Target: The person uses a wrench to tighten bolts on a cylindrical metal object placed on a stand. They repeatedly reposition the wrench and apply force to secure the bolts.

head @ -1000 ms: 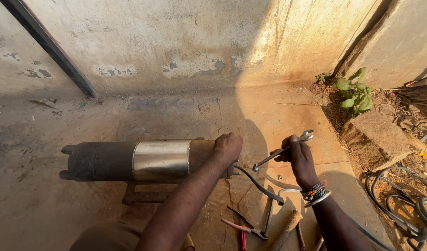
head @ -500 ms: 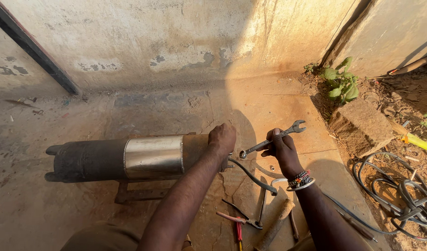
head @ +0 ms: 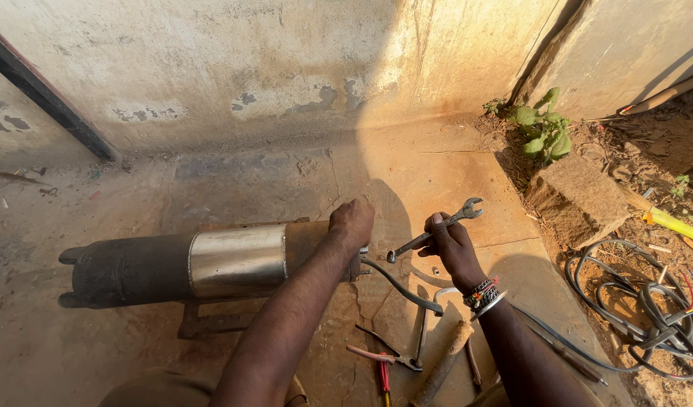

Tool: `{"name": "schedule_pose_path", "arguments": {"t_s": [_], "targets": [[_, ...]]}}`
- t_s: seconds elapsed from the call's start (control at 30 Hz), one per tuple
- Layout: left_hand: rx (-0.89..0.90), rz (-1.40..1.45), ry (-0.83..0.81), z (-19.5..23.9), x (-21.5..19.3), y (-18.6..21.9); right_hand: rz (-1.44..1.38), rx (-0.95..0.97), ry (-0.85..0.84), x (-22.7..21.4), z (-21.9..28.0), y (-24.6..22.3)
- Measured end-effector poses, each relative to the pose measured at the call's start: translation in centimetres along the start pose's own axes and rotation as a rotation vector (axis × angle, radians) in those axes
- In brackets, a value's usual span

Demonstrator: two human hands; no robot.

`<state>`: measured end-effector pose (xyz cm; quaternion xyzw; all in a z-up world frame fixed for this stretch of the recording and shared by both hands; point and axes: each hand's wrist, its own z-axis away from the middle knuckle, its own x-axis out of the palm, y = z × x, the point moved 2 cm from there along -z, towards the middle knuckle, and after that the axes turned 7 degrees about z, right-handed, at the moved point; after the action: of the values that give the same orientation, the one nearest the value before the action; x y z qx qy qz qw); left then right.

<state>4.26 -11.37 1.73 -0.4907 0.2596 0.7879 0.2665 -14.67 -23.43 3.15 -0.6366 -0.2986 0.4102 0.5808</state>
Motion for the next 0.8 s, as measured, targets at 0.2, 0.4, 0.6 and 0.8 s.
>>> {"name": "schedule_pose_path", "arguments": {"t_s": [0.2,0.4,0.6,0.8], "targets": [[0.061,-0.122,-0.046,0.6,-0.2,0.9,0.014,0.049,-0.005,0.4,0.1,-0.3],[0.095,-0.174,-0.015,1.0,-0.4,1.3,0.062,-0.016,-0.020,-0.4,0.7,-0.8],[0.068,-0.184,-0.058,1.8,-0.3,1.3,0.083,0.005,-0.025,-0.3,0.9,-1.1],[0.070,-0.112,-0.016,1.5,-0.5,1.7,0.105,-0.005,-0.029,-0.6,1.1,-1.3]]}}
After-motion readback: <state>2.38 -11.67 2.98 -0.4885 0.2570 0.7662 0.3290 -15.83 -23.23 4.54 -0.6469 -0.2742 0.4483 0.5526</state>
